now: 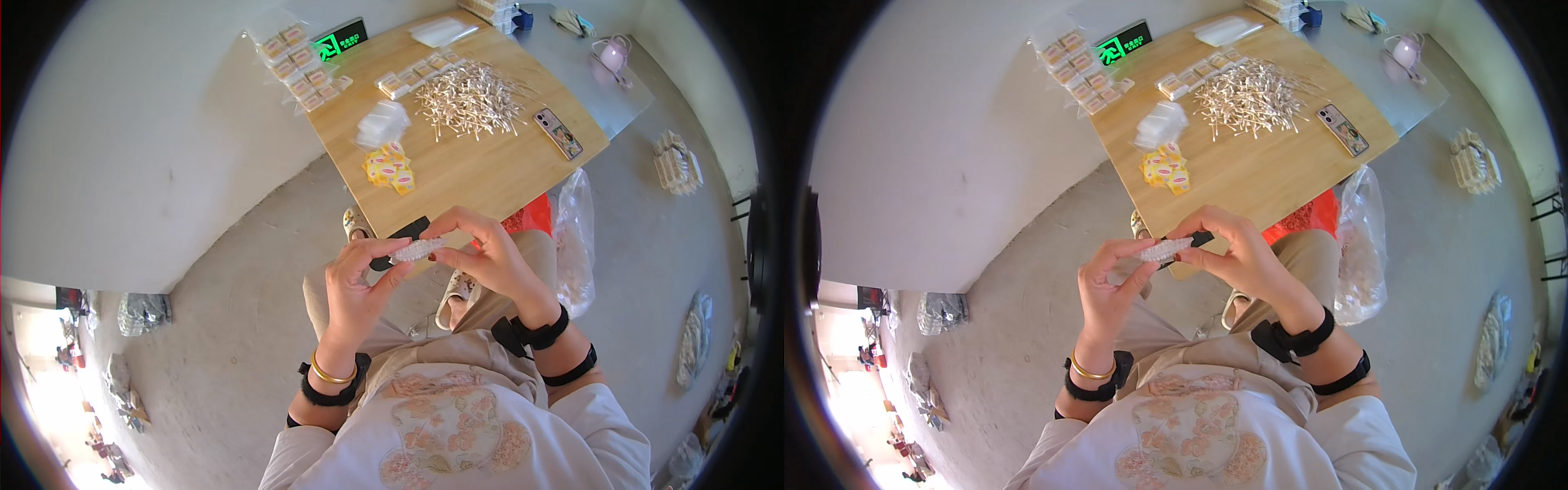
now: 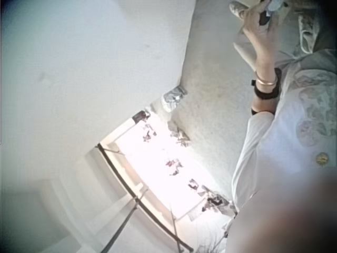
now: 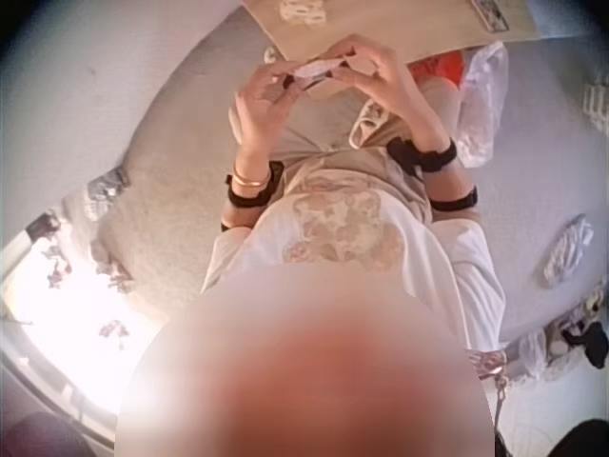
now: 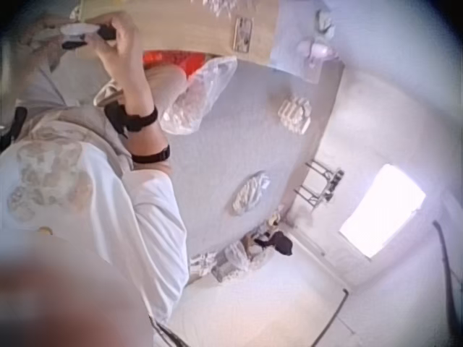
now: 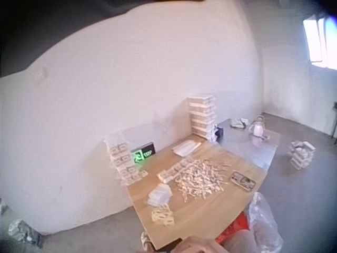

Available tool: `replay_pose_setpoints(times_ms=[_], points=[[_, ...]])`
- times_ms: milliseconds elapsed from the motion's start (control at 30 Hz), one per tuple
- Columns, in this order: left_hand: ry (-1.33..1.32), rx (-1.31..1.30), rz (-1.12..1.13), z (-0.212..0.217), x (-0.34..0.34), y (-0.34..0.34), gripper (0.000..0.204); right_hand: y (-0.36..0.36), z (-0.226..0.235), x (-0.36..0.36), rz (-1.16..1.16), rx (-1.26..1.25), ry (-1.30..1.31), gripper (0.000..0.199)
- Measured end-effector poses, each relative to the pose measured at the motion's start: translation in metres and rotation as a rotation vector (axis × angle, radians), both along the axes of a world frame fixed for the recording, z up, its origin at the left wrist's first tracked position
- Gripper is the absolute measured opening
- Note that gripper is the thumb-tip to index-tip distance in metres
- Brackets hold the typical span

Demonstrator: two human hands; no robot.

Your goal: Aligning and bundling small wooden sticks or toothpicks into plastic packaging.

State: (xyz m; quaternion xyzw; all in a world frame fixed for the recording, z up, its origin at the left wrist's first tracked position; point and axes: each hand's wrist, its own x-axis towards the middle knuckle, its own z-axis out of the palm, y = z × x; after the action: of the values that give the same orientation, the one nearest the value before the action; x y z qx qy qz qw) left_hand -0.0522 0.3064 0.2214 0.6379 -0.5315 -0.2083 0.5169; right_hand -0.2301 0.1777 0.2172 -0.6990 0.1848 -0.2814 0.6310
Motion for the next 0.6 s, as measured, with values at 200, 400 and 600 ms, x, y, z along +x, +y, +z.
replay_pose_setpoints(times_ms=[200, 400, 600], points=[[-0.007, 0.072, 0.041, -0.004, -0.001, -0.005, 0.023, -0.005, -0.019, 0.005, -0.037, 0.003, -0.027, 0.022], [0.064, 0.095, 0.08, -0.007, -0.004, -0.009, 0.019, -0.008, -0.031, 0.013, -0.076, 0.043, -0.025, 0.014], [0.006, 0.087, 0.069, -0.017, 0.004, -0.013, 0.014, -0.009, -0.034, 0.017, -0.123, 0.011, 0.033, 0.013]])
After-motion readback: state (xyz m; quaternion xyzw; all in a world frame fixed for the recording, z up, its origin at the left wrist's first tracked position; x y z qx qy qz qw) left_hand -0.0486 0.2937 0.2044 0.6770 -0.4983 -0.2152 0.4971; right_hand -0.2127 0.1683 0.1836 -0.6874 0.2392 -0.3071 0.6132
